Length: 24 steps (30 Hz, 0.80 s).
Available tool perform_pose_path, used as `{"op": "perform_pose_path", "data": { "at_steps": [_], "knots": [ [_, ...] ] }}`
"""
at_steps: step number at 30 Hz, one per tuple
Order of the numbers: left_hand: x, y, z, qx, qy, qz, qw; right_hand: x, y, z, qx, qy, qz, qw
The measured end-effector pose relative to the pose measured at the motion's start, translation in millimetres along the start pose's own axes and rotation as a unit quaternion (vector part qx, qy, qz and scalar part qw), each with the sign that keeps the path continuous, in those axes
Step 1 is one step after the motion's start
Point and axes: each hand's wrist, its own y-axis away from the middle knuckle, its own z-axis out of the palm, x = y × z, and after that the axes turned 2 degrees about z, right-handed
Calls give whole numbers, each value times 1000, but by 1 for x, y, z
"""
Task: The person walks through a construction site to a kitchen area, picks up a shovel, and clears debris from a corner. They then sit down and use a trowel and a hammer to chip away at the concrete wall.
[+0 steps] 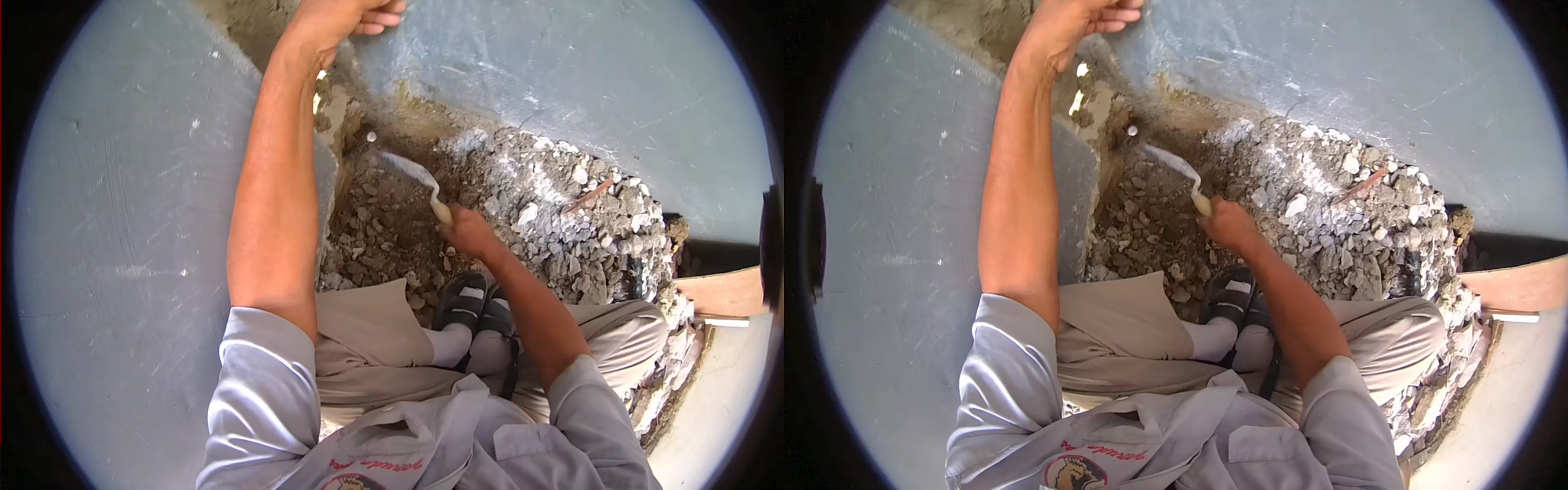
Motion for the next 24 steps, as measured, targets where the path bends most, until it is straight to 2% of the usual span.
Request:
{"op": "perform_pose_path", "data": {
  "at_steps": [2, 5, 8, 9, 11, 14, 17, 20, 22, 24],
  "knots": [
    [-9, -3, 3, -4, -2, -9, 1000, -16, -23, 11, 25, 3, 58, 998],
    [-7, 3, 7, -3, -18, -42, 999, -22, -45, 58, -124, 49, 17, 991],
    [-1, 8, 7, 22, -25, -44, 998, -11, -34, 103, -136, 102, -90, 981],
    [-3, 7, 6, 25, -25, -43, 998, -11, -23, 85, -167, 109, -92, 976],
    [-7, 0, 9, 26, -20, -34, 999, -20, 7, 7, -222, 126, -90, 963],
    [-19, -4, 12, 13, -41, -28, 999, -26, -6, -40, -224, 147, -55, 962],
    [-24, -8, 14, 2, -47, -30, 998, -13, -65, 14, -59, 86, 5, 995],
    [-25, -5, 9, 17, -46, -47, 998, -39, -74, 55, -100, 78, 27, 992],
    [-31, -7, 3, 25, -62, -62, 996, -41, -48, 73, -136, 91, -36, 986],
    [-52, -9, -1, 26, -74, -8, 997, -37, -29, 59, -181, 111, -81, 974]
  ]
}}
